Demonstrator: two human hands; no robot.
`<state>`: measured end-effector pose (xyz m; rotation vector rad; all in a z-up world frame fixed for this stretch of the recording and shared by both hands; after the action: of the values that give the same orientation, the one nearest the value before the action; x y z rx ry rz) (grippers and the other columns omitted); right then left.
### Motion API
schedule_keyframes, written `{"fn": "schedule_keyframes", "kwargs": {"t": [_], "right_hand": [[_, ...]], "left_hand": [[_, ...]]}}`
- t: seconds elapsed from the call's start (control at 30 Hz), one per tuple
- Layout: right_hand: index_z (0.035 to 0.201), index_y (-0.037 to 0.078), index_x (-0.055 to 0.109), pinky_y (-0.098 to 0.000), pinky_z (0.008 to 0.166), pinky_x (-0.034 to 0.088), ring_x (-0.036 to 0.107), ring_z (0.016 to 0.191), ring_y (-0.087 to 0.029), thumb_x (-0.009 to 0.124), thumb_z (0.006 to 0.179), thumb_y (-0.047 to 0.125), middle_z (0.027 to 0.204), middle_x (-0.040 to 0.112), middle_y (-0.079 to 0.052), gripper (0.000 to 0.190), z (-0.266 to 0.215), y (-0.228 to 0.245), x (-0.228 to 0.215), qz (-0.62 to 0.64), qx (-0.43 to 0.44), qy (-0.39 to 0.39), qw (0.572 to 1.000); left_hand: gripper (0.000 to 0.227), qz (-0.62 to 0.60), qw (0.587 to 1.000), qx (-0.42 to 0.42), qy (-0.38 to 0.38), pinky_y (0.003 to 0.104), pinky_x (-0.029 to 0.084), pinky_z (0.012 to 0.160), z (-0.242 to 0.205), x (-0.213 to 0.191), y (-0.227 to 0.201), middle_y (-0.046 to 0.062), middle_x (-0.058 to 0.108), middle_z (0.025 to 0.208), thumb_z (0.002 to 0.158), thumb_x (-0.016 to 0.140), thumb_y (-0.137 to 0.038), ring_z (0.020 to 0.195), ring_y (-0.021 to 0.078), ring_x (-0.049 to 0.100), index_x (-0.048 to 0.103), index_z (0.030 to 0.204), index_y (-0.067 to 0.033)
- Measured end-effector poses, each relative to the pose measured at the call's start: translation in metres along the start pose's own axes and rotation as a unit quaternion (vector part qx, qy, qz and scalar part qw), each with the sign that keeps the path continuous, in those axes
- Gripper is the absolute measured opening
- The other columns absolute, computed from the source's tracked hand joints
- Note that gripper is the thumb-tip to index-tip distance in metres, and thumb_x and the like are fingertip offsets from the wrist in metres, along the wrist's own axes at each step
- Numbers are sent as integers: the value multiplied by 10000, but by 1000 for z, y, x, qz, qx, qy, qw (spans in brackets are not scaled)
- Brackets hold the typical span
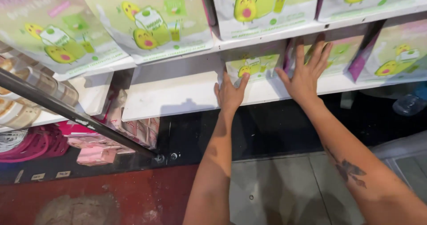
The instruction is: The person wipes packages of avocado milk and Tokyo vanilla coffee with a cloth while taking them from a cardboard box. The person then places the packages onto the store shelves, arranging them neatly in rows.
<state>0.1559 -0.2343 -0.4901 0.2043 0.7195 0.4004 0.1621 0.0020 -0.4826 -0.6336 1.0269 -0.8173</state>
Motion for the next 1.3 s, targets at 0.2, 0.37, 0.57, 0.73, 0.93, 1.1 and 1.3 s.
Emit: {"fn": "schedule_keyframes", "kwargs": {"t": [0.2,0.37,0.57,0.73,0.93,1.1,1.3], "right_hand": [[1717,67,243,-846,1143,173,-82,1574,-606,824,1023,331,1696,-49,-376,942,-9,-19,37,-22,48,-1,999],[1726,68,179,-769,1223,171,-72,1562,-582,815,1031,323,1713,-57,-349,976,-13,-15,31,-33,53,0,998],[1730,120,88,-710,1304,149,-64,1556,-555,857,1011,423,1692,-106,-289,1095,-18,-15,31,-23,19,-40,999],[1724,175,80,-703,1299,146,-46,1562,-534,846,969,442,1694,-87,-255,1108,-20,-11,27,-20,-8,-65,998],[1694,211,202,-629,1265,210,107,1565,-453,830,986,280,1689,78,-218,949,-27,8,36,-44,-108,-107,987],[1644,183,351,-491,1215,382,343,1505,-402,783,1024,105,1646,308,-203,760,-4,48,71,90,-161,-42,982],[1479,-31,249,-466,1152,382,440,1383,-423,818,1042,164,1469,412,-300,743,62,40,110,238,70,13,969]], "left_hand": [[701,110,992,-57,-29,489,215,1214,5,19,23,199,669,1239,929,648,-577,1247,318,585,494,1354,-41],[374,79,990,-3,-114,454,299,1116,3,15,31,130,672,1145,927,687,-403,1109,320,610,594,1129,-102],[244,-45,998,24,-46,460,483,897,19,-16,75,157,626,1023,927,717,-248,958,348,596,589,948,-42],[269,41,946,264,-182,452,478,872,30,-85,142,279,603,1158,782,799,-127,1045,409,565,559,817,-10],[164,-159,976,-74,-131,317,490,678,21,-124,121,85,680,819,843,700,-138,726,131,567,677,912,9],[139,-174,965,-54,-187,297,505,674,21,-120,120,34,692,790,806,675,-109,714,95,583,667,897,-4],[129,-78,947,-38,-308,345,492,748,26,-116,138,126,609,849,847,635,-13,748,206,538,529,893,44]]}}
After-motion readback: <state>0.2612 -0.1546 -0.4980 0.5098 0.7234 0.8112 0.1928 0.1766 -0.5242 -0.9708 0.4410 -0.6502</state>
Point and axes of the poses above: each hand's wrist, its own z-axis towards the middle knuckle, its own x-axis out of the palm, y = z × x, the point moved 1 cm from there along z, towards the middle knuckle
